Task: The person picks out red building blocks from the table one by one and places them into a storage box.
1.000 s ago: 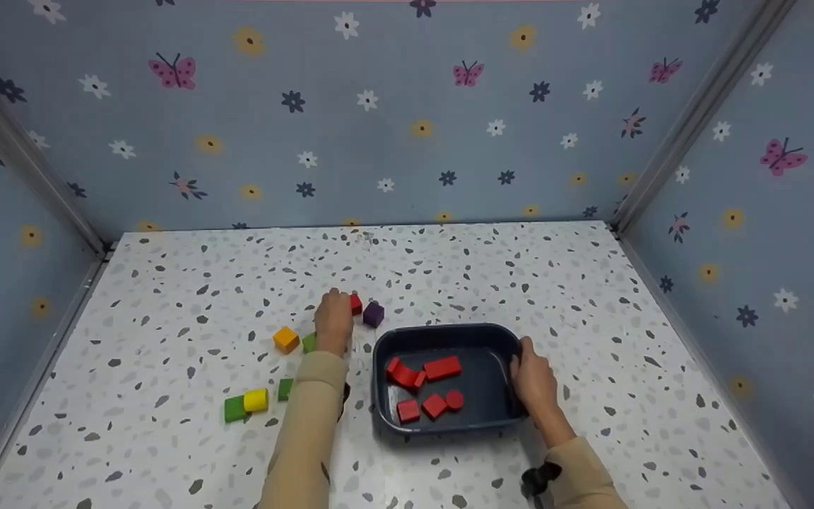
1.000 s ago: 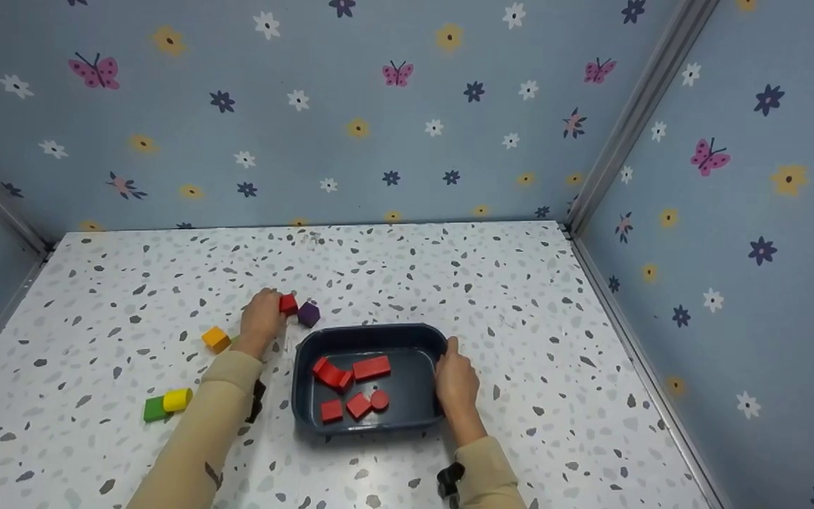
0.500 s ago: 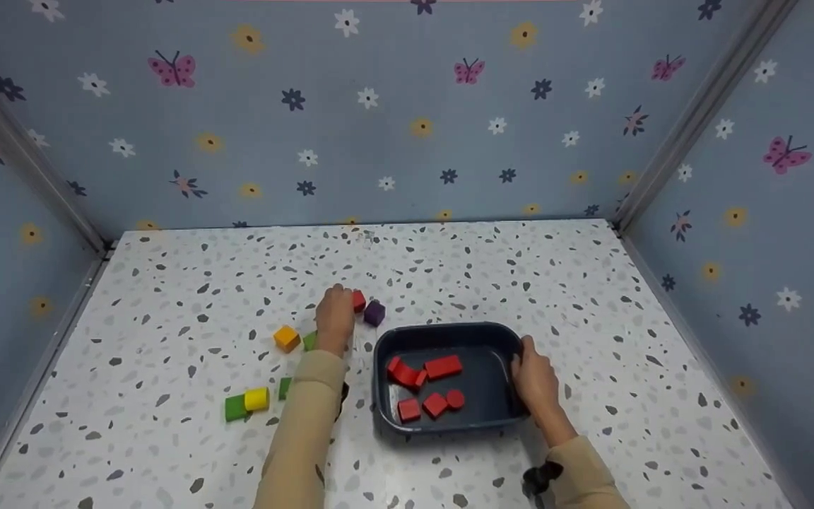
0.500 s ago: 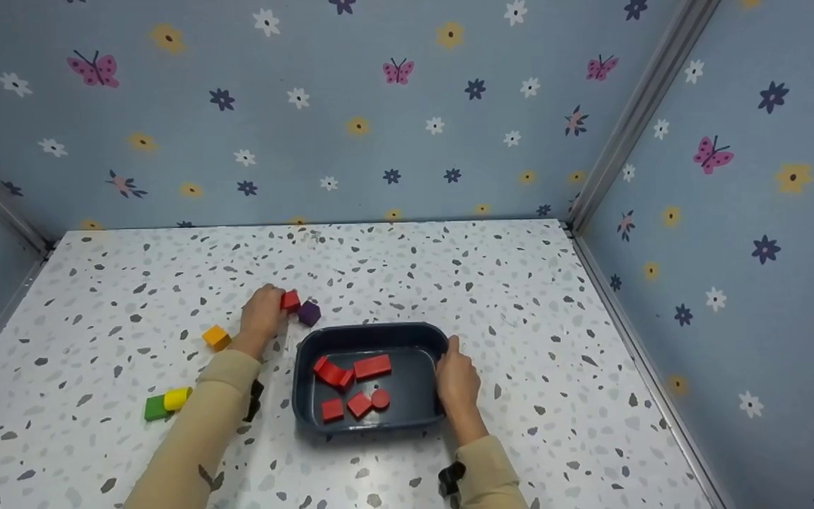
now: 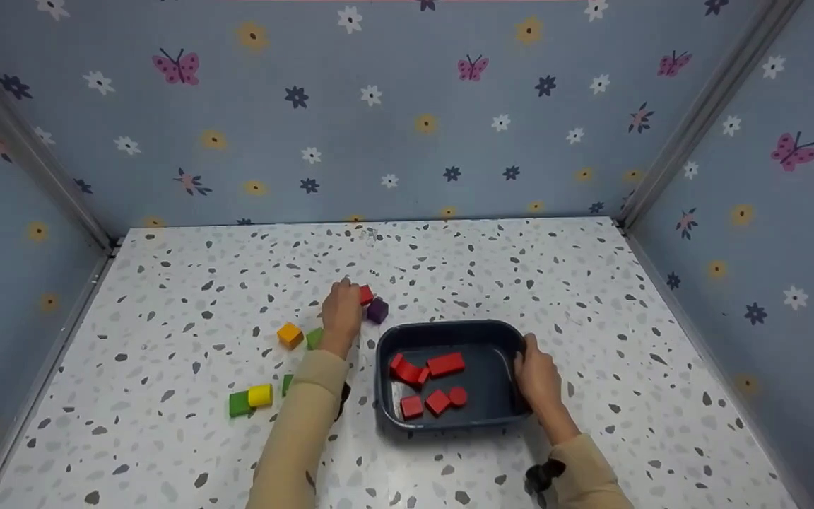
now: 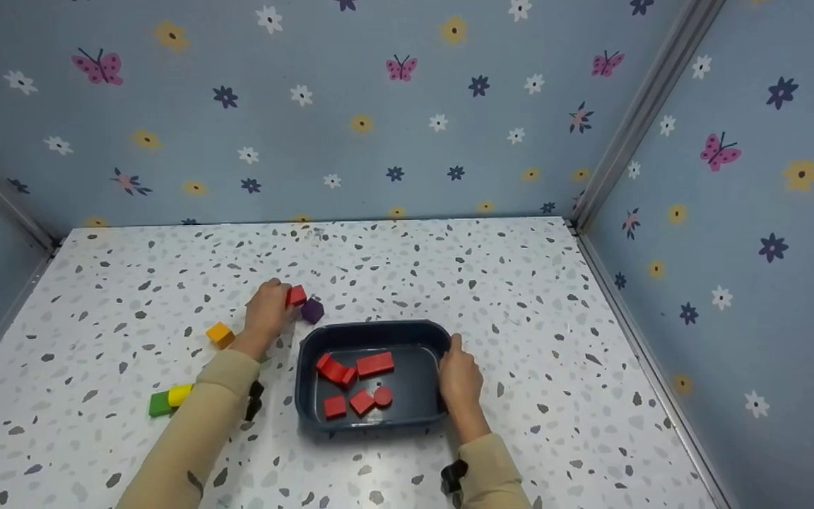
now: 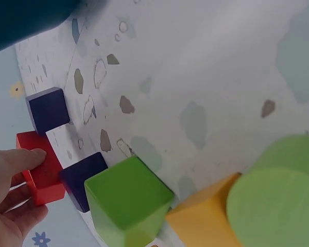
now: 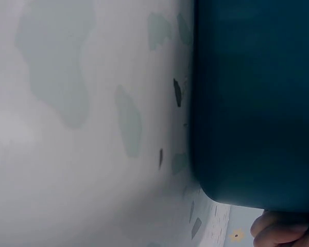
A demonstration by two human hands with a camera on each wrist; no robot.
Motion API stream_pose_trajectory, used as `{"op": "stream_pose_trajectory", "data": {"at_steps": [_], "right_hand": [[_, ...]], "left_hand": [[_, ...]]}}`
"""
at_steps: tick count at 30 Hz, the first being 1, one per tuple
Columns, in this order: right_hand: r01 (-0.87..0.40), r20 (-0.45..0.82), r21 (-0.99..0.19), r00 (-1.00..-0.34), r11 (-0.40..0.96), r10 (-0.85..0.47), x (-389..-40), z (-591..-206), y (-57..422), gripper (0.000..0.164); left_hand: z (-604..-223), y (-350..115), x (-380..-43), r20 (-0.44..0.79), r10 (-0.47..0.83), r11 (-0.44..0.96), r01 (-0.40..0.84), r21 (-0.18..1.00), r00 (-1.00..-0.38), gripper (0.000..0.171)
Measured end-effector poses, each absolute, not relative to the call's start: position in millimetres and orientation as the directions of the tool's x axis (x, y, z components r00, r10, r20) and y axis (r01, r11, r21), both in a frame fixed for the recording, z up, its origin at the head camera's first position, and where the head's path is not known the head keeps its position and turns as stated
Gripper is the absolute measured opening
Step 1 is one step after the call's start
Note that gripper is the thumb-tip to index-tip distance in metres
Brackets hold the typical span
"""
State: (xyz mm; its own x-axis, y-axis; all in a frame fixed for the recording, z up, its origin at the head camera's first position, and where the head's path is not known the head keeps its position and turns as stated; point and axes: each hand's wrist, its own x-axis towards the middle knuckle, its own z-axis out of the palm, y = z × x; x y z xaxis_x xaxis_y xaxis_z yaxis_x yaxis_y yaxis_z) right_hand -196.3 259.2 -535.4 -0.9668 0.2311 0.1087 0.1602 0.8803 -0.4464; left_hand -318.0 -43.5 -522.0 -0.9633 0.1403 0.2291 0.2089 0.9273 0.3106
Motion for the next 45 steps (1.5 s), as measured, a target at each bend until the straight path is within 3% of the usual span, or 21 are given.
{"op": "stream_pose_trajectory", "data": {"at_steps": [17,28,45], "right_hand": [[0.200,0.045,-0.464,-0.967,0.863,0.249,-198.1,-534.1,258.5,0.016],[0.170,0.078,-0.467,-0.970,0.867,0.232,-197.6,-535.7,259.8,0.018],[0.170,0.082,-0.458,-0.969,0.873,0.232,-197.0,-533.8,259.4,0.020]], "left_hand": [[-514.2,-31.9,-303.1,0.312,0.138,0.932,0.230,0.281,-0.940,0.015],[-510.6,-31.3,-292.7,0.365,0.193,0.896,0.315,0.313,-0.911,0.019],[-492.5,-25.1,-271.0,0.422,0.160,0.884,0.320,0.341,-0.892,0.021]]}}
